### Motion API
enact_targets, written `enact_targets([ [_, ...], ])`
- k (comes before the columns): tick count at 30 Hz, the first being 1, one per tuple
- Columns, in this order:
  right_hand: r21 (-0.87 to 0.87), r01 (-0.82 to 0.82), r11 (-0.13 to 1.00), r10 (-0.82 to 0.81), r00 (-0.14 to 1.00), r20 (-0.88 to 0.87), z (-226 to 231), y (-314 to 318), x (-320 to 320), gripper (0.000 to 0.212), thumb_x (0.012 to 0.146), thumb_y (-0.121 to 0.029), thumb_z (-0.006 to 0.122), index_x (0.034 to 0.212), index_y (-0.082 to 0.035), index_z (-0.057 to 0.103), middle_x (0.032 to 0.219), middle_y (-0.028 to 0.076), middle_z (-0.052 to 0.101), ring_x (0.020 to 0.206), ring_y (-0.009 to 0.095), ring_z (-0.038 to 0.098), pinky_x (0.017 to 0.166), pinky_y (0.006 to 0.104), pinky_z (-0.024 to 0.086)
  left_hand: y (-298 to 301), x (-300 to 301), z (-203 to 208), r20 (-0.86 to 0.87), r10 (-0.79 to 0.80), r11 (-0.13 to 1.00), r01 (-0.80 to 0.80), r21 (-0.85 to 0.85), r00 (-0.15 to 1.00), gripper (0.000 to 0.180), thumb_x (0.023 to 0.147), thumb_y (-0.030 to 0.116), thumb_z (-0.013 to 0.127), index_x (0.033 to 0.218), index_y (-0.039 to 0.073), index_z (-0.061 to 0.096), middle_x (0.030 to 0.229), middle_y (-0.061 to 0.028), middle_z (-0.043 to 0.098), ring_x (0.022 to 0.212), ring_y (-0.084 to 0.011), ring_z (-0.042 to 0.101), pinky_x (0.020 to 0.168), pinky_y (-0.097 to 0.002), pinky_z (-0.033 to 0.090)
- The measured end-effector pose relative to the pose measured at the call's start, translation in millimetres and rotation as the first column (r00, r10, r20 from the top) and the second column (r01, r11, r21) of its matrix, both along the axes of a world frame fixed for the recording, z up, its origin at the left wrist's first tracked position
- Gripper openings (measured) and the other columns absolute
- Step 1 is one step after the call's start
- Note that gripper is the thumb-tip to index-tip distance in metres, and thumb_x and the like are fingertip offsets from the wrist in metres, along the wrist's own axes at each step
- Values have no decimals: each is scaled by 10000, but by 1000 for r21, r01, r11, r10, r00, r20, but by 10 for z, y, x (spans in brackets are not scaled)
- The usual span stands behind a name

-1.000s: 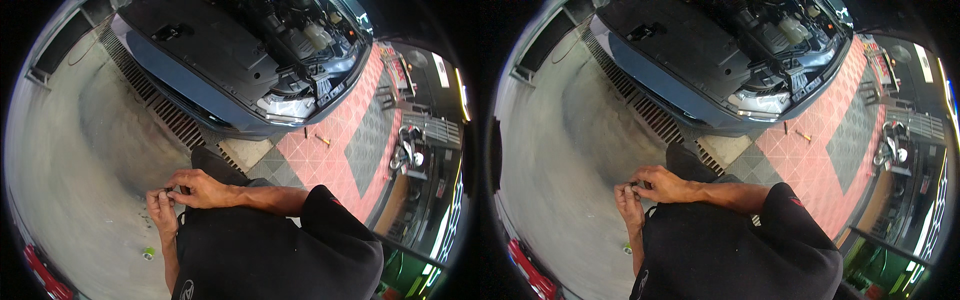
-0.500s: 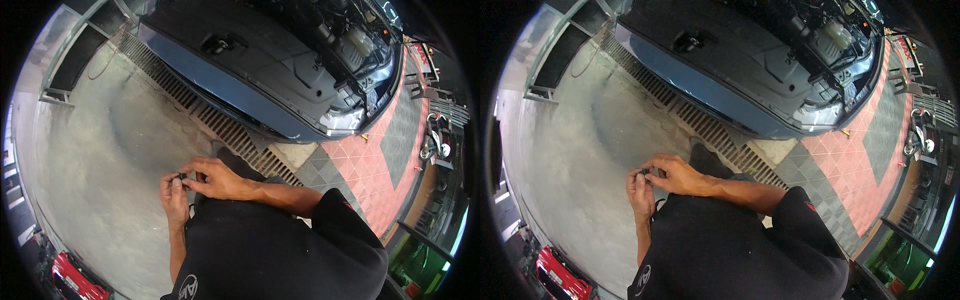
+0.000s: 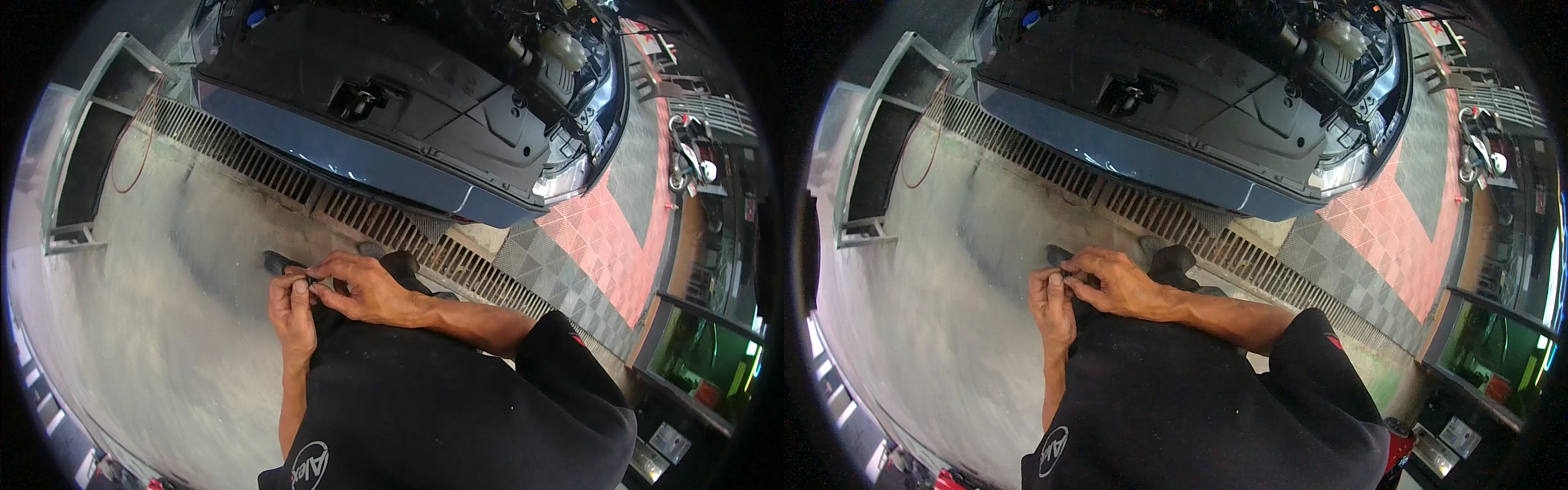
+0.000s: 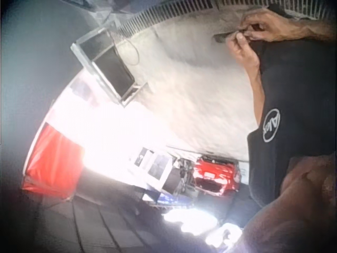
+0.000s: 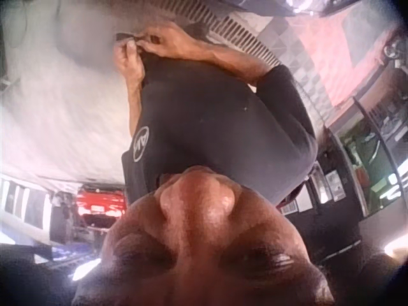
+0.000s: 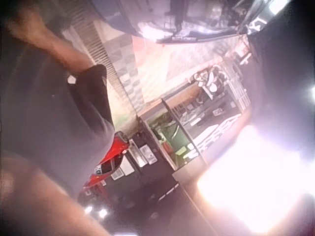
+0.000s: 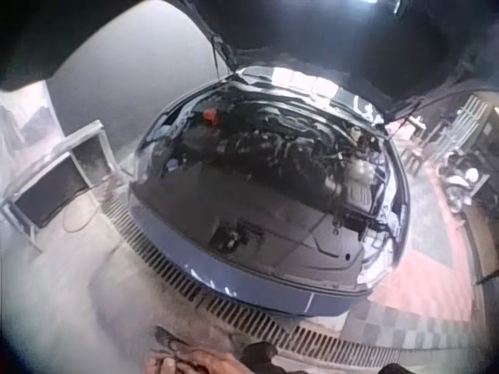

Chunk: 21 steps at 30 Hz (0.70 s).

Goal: The person removes a plastic cover from the engine bay, then walks to the front of a blue car to inspect and reattach the front bumper. They repeatedly press and align the bumper edges to secure it in place.

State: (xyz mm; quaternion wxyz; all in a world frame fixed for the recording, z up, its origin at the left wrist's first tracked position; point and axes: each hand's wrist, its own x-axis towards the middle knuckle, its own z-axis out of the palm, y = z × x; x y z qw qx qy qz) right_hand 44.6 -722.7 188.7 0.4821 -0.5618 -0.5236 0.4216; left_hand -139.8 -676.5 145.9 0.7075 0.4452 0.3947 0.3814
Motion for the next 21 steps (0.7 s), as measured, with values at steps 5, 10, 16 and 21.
enact_targets([
  [5, 93, 73, 993, -86, 987, 139, -85, 775, -542, 320, 914, -157, 764, 1211, -46, 722, 1131, 134, 692, 850, 258, 720, 654, 355, 598, 890, -433, 42, 259, -35, 962, 103, -254, 965, 236, 1093, 209, 576, 1226, 15, 586, 1170, -75, 626, 1075, -154, 588, 978, -327, 476],
  [10, 187, 99, 977, -149, 949, 279, -160, 1665, -1282, 319, 906, -177, 790, 1208, -92, 734, 1160, 98, 680, 804, 245, 726, 613, 343, 601, 1793, -1098, 49, 251, -33, 950, 108, -292, 967, 264, 1086, 228, 592, 1243, 16, 587, 1178, -85, 635, 1108, -178, 601, 997, -348, 497],
  [16, 113, 18, 993, -52, 952, 302, 18, 2393, -1912, 308, 933, -193, 750, 1216, -76, 720, 1194, 109, 668, 831, 314, 727, 734, 398, 611, 2599, -1864, 156, 165, -49, 937, 103, -333, 985, 233, 1069, 230, 622, 1208, 43, 610, 1153, -78, 668, 1062, -173, 635, 957, -344, 514],
  [21, -96, -14, 995, 43, 952, 302, -24, 2901, -1949, 317, 933, -219, 729, 1206, -57, 725, 1161, 132, 701, 933, 353, 723, 856, 446, 587, 3186, -1999, 125, 126, -35, 927, 79, -365, 991, 237, 1050, 225, 652, 1191, 38, 614, 1032, -78, 665, 943, -180, 632, 869, -366, 531],
])
